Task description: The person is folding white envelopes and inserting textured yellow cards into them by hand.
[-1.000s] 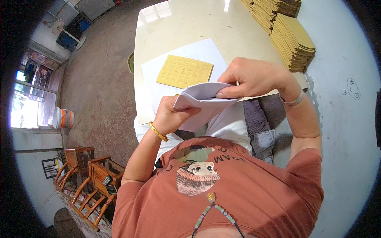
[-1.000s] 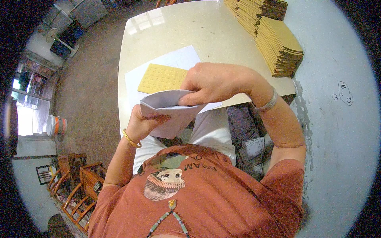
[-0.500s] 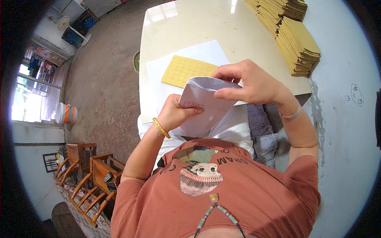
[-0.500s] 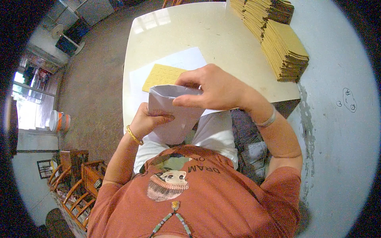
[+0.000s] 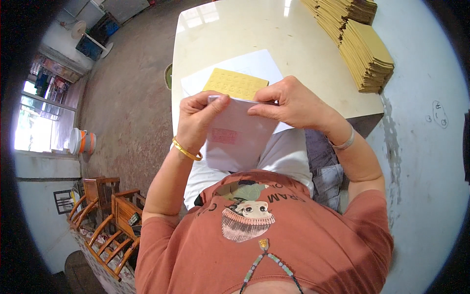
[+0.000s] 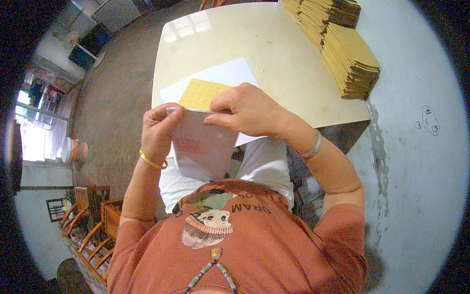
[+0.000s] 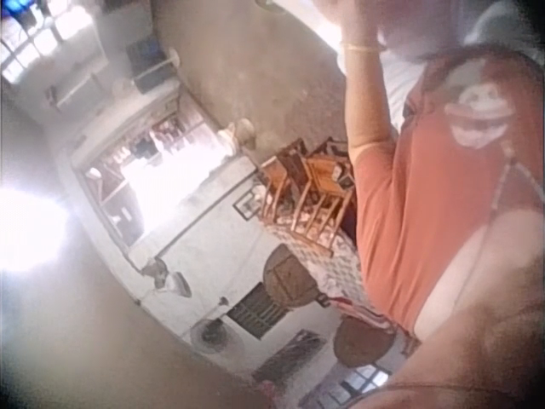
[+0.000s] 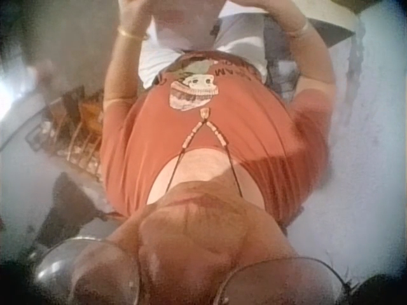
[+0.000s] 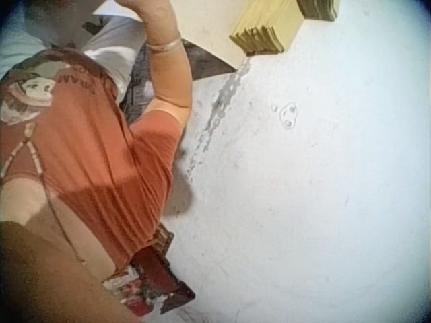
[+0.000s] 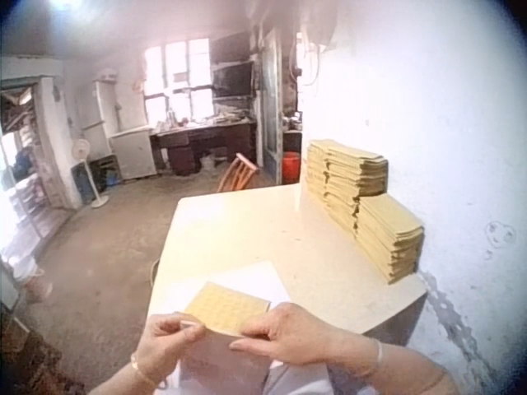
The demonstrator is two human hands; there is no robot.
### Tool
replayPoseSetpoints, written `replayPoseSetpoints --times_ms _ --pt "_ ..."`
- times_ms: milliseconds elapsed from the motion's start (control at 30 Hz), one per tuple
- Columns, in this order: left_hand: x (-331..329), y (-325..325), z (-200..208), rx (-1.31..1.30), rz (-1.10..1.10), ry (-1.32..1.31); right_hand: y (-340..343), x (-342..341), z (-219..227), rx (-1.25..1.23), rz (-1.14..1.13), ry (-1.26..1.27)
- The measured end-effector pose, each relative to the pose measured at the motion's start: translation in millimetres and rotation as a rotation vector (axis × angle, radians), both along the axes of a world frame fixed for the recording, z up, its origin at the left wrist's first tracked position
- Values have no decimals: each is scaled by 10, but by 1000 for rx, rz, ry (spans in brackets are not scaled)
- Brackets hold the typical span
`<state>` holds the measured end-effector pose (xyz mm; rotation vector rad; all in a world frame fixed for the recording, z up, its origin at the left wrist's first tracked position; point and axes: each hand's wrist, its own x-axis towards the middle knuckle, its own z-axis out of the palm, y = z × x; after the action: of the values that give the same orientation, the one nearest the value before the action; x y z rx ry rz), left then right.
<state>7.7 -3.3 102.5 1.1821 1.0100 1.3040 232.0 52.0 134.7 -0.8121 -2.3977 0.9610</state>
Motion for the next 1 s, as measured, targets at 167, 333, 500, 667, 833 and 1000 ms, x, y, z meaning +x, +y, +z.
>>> replayPoseSetpoints --times_ms 167,333,500,667,833,1000 --pt "-47 25 30 -4 26 51 24 169 -190 -173 -23 33" --pt "-61 127 96 -89 -51 156 53 194 -98 -183 15 -23" --pt "143 194 112 -43 -176 337 25 31 -203 -105 76 34" --pt "132 213 199 148 68 423 102 169 -378 -288 -87 -20" --pt "67 -43 127 461 82 518 161 263 -550 -627 -441 755" --pt "323 40 -506 -145 -144 -40 -28 38 -714 -781 -465 1182"
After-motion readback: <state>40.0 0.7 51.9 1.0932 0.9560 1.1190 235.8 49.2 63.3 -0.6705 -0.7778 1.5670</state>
